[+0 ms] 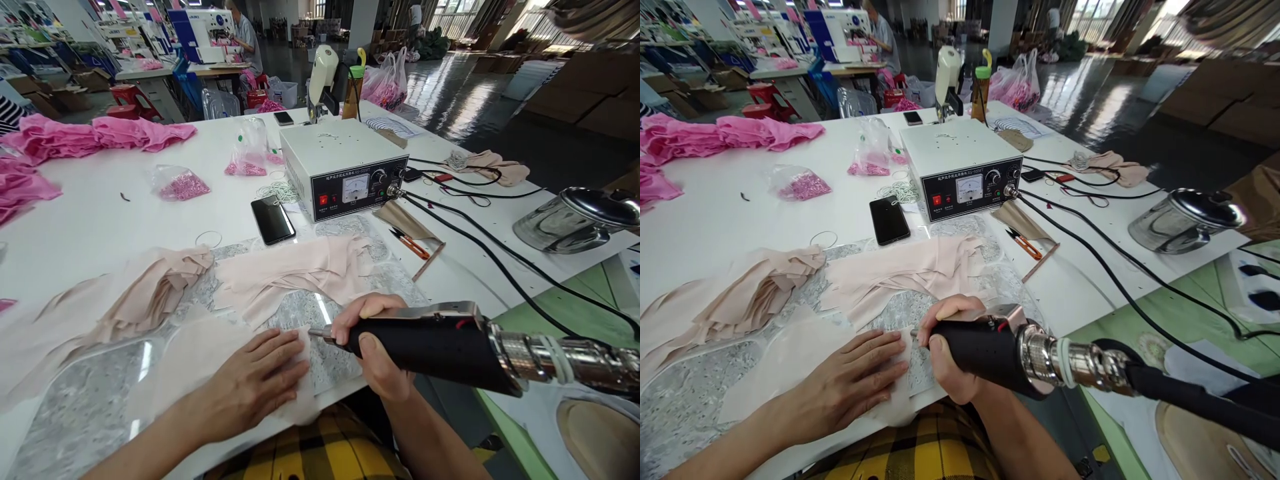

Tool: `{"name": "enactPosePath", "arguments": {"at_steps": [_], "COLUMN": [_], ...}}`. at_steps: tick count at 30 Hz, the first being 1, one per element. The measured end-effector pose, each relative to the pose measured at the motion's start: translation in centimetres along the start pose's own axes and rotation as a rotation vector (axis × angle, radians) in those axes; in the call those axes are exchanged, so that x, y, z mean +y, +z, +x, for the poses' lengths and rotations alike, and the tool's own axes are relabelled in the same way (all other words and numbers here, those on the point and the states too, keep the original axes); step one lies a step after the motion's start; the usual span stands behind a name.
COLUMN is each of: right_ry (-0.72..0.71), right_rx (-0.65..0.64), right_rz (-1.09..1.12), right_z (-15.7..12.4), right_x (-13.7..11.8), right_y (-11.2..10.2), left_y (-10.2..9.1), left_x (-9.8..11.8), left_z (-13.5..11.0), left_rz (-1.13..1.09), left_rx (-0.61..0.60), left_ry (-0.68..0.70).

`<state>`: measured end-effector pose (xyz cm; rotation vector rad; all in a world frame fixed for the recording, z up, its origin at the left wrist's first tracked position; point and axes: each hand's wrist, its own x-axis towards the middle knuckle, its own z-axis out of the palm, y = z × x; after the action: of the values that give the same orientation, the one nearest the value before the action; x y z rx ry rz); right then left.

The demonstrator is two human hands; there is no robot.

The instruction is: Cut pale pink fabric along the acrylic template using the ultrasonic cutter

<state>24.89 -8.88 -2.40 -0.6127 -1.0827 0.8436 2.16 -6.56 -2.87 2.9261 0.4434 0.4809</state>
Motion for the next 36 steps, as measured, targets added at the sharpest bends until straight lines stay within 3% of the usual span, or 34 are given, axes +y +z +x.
{"name": "enactPosePath", "arguments": {"at_steps": [13, 27, 36], "right_ry": [0.1, 0.112, 0.037], "right_rx": [-0.052, -0.081, -0.056], "right_rz": [0.025, -0.028, 0.027], "right_z": [-1.5, -2.2, -0.7], "right_x": [-3.0, -2.2, -1.7], "right_y": [-0.1, -0.3, -0.1], "left_y": [0.0, -0.1, -0.4], "left_x": [0.1, 0.2, -0.3], "left_z": [0.2, 0.2, 0.3], "left_rz": [0.004, -0.011, 0.031], "left_rx": [0.038, 0.052, 0.019], "left_ry": [-0.009, -0.017, 0.019]}}
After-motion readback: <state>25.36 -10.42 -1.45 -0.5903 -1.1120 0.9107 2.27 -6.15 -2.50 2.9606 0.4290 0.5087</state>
